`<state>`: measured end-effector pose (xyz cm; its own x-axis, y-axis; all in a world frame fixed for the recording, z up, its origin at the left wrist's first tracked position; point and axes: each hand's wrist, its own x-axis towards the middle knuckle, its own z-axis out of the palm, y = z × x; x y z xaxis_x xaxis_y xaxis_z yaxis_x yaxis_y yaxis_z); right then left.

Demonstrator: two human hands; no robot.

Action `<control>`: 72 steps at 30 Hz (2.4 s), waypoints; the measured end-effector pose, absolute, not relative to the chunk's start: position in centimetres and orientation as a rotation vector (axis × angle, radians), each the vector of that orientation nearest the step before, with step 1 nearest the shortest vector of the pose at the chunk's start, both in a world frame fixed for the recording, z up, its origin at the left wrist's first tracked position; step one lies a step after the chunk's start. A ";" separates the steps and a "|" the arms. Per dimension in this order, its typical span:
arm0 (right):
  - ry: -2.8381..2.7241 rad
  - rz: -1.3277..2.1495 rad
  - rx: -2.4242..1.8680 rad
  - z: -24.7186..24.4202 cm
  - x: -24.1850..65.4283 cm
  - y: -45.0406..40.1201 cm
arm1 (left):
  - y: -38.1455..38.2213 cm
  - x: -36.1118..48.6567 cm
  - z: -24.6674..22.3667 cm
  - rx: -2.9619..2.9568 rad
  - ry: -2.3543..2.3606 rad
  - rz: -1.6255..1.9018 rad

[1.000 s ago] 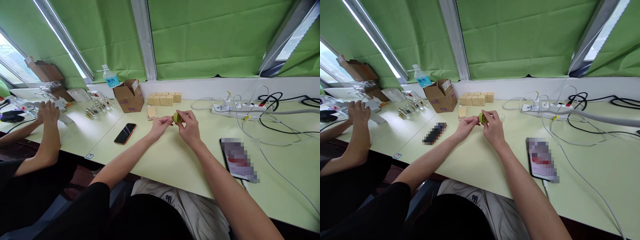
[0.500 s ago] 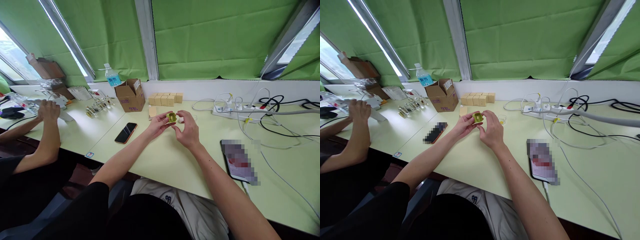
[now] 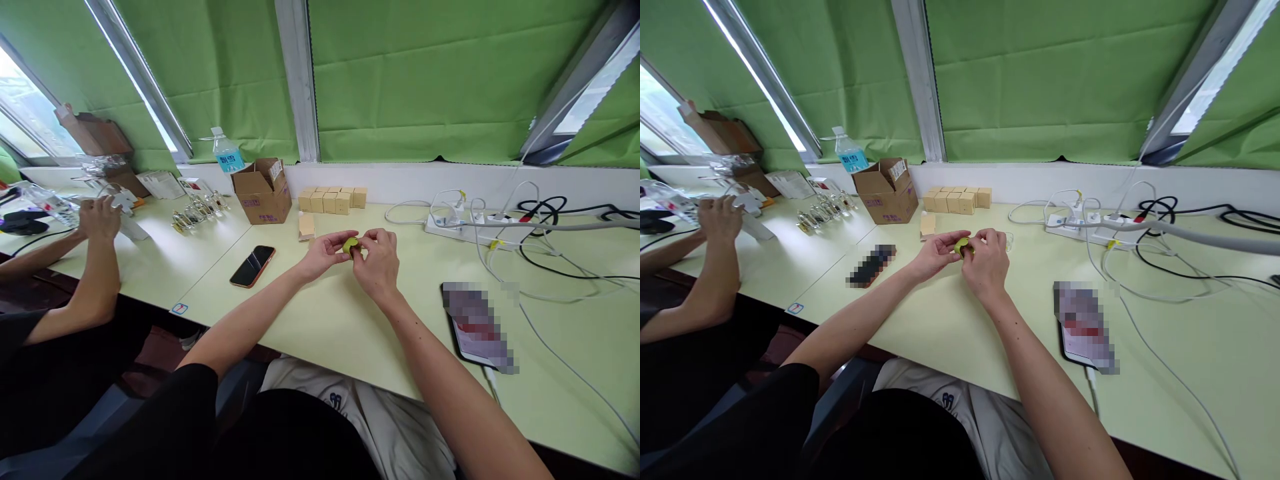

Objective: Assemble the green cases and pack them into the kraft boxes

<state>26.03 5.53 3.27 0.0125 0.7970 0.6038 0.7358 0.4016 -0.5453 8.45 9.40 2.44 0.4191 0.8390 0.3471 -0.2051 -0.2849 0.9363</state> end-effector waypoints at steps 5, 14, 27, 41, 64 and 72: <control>-1.520 0.057 -1.211 4.1 27.5 6.4 | 12.0 6.3 2.4 1.677 0.807 1.308; -1.488 0.463 -1.288 3.5 28.2 10.9 | 16.8 4.1 2.5 1.875 1.113 1.386; -2.130 -0.146 -1.660 3.2 24.1 18.0 | 22.3 4.5 4.8 2.309 1.567 0.919; -1.981 -0.377 -1.554 0.9 29.4 13.0 | 23.9 5.3 4.1 2.347 1.768 0.464; -2.352 0.002 -1.651 0.6 28.6 4.2 | 29.1 10.8 6.3 2.601 2.032 0.146; -2.332 0.045 -1.649 1.0 28.7 4.2 | 29.6 11.7 6.3 2.640 1.957 0.202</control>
